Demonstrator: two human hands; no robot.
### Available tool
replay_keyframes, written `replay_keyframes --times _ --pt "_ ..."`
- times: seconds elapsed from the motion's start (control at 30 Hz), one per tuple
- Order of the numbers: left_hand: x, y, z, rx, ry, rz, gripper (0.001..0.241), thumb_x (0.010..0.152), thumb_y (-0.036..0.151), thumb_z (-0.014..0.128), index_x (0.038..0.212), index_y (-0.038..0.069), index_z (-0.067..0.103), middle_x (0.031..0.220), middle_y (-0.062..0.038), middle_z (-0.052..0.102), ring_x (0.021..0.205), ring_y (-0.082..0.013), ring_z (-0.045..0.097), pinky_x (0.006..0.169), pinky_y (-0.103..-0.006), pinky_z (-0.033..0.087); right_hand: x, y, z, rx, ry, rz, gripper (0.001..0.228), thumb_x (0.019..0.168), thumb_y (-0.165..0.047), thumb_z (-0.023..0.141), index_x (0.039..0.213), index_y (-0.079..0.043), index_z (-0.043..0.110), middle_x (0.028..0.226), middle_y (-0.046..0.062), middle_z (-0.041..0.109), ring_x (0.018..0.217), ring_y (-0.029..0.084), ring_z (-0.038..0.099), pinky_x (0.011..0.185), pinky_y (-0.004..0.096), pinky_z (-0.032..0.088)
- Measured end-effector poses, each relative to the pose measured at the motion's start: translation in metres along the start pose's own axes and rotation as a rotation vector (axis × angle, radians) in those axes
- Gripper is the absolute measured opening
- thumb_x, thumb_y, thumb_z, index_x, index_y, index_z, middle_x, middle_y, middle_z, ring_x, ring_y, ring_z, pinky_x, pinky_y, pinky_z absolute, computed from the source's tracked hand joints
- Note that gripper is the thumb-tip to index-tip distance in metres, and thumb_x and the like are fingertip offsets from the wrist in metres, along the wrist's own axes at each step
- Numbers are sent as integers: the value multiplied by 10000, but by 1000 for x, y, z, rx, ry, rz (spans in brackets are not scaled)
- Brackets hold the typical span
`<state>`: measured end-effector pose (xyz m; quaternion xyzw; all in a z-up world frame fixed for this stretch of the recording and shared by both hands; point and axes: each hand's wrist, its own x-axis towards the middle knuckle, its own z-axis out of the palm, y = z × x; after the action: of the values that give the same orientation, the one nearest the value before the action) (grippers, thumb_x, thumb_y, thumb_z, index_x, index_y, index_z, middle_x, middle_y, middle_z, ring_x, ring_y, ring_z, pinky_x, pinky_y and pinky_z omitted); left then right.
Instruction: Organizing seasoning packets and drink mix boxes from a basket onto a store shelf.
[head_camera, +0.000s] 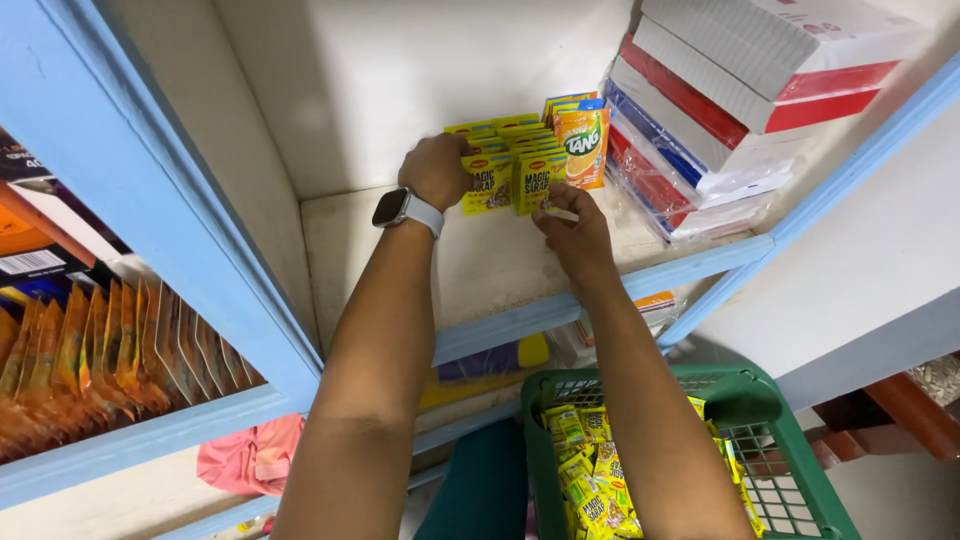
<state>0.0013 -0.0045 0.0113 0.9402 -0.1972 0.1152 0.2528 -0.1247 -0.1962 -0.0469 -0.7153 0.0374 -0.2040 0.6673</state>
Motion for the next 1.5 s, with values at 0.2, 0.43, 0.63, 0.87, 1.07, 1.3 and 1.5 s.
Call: replay_keyframes --times 0.2,0.43,0.63,0.87,1.07,1.3,1.5 --pt "-5 9 -5 36 51 -114 474 726 320 905 1163 233 744 1103 -73 741 1005 -307 718 843 -422 591 6 14 -1 56 -79 -19 521 889 -99 757 1376 -56 577 1250 19 665 932 106 620 719 250 497" --pt "-6 7 -2 57 127 -86 401 778 256 863 1136 176 702 1066 -97 733 974 -325 719 796 -433 598 -4 -3 1 -48 -52 14 520 893 -106 750 1382 -65 579 1260 18 656 942 103 640 720 249 511" --pt "-8 10 -4 71 131 -81 437 763 271 872 1130 169 660 1055 -88 711 956 -322 710 771 -439 594 -2 1 0 -30 -58 -28 508 895 -92 750 1375 -46 587 1282 36 645 948 111 632 734 251 512" --pt "-16 22 -16 71 137 -85 524 718 305 916 1112 148 608 1079 -81 667 935 -325 716 739 -438 602 -4 -1 1 -32 -58 -37 496 897 -82 745 1365 -43 585 1294 33 639 957 114 636 754 245 520" --pt "-20 27 -7 77 277 81 650 627 263 954 1132 115 572 1148 -103 535 1021 -312 601 699 -412 602 -4 -4 3 -84 -37 -21 501 892 -77 751 1365 -39 588 1298 48 646 981 119 646 773 247 533" --pt "-11 20 31 166 364 258 646 659 189 906 1200 96 564 1206 -109 493 1098 -317 507 793 -405 570 -4 2 2 -34 -43 -61 506 893 -65 747 1369 -29 578 1316 65 637 1030 139 649 831 252 547" --pt "-8 19 37 235 457 310 536 762 90 810 1240 112 568 1221 -100 491 1099 -312 500 812 -406 535 -6 -3 3 -179 4 -101 486 881 -99 772 1338 -43 614 1307 73 648 1080 193 622 897 297 557"
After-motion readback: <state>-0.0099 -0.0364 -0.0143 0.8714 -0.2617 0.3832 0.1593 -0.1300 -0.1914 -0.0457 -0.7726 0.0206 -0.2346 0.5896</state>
